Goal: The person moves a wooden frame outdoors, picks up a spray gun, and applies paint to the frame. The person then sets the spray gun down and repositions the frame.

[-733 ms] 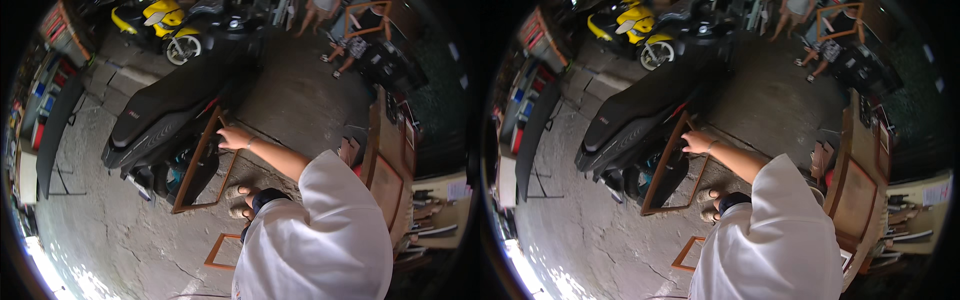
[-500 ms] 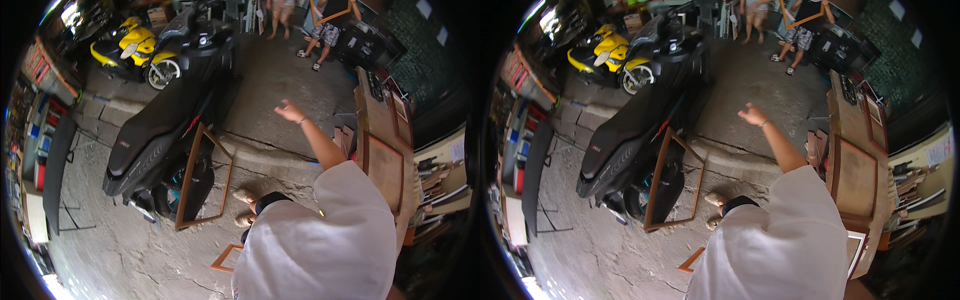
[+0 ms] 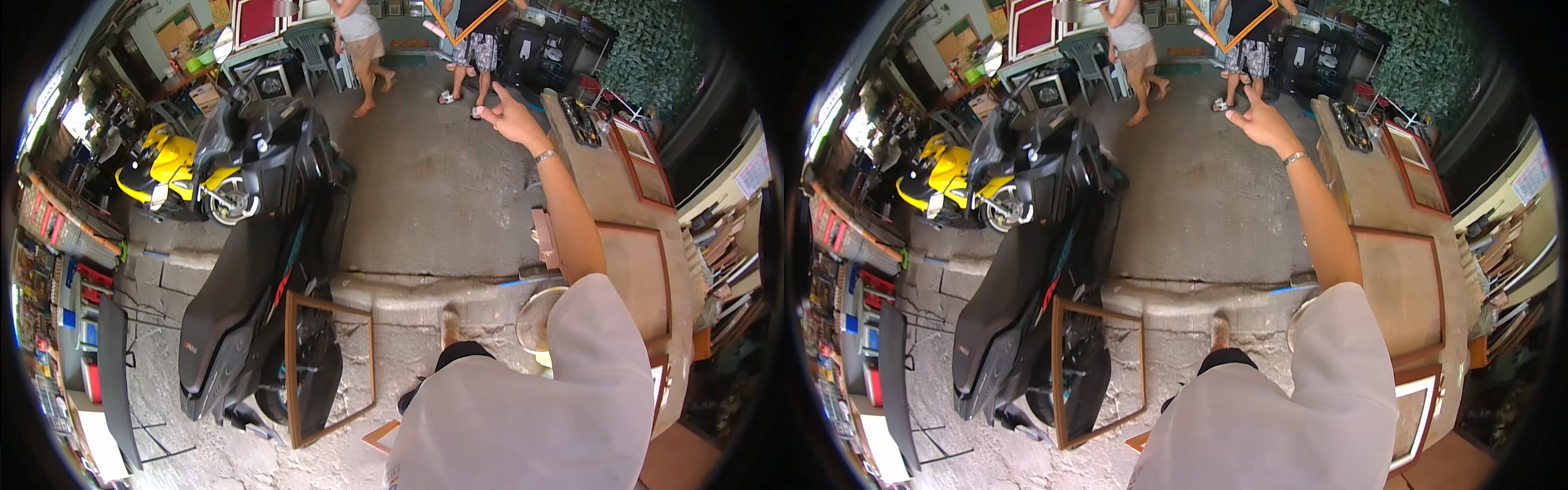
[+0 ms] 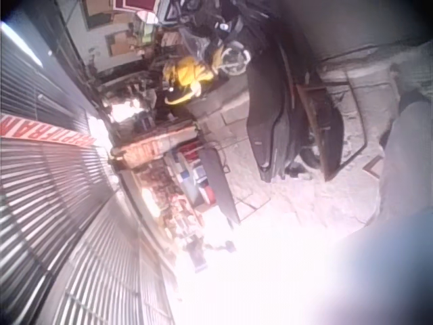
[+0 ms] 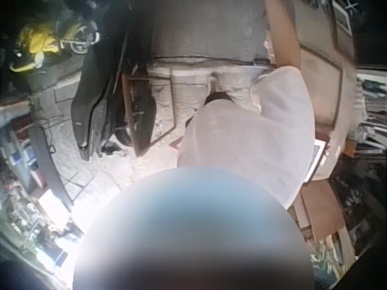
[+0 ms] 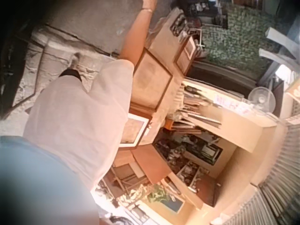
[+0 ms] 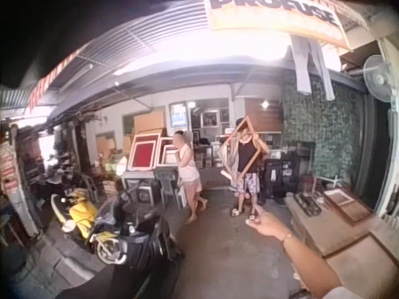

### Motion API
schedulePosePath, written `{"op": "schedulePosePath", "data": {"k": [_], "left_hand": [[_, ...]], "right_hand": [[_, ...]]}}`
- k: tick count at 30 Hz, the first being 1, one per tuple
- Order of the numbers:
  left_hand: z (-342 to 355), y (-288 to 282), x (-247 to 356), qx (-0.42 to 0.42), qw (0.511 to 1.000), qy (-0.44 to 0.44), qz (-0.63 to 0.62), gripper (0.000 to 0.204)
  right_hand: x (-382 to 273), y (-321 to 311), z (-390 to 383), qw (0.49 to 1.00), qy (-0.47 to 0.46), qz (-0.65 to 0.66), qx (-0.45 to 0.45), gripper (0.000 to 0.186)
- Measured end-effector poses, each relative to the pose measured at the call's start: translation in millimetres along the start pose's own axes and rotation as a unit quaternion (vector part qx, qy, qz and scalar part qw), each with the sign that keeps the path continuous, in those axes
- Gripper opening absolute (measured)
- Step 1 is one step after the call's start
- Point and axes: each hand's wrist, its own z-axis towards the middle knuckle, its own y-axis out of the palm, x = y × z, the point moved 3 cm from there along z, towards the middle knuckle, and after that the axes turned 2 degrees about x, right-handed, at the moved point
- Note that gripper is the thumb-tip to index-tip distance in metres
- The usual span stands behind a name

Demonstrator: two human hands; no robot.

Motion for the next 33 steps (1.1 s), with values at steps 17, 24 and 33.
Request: {"op": "schedulePosePath", "data": {"k": [17,24,33], "left_hand": [[107.0,165.0,318.4,0.018,0.989,0.038,0.139,0.040],[198.3,223.4,456.5,0.034,0.956,0.031,0.290,0.041],[316.7,282.3,677.3,-0.066,0.989,0.022,0.129,0.030]], "right_hand": [[98.7,53.3,54.1,0.962,-0.240,0.048,-0.118,0.048],[193.0,36.4,209.8,0.975,-0.204,-0.067,-0.063,0.050],[333.2,67.3,446.6,0.989,0.027,-0.065,0.133,0.056]]}}
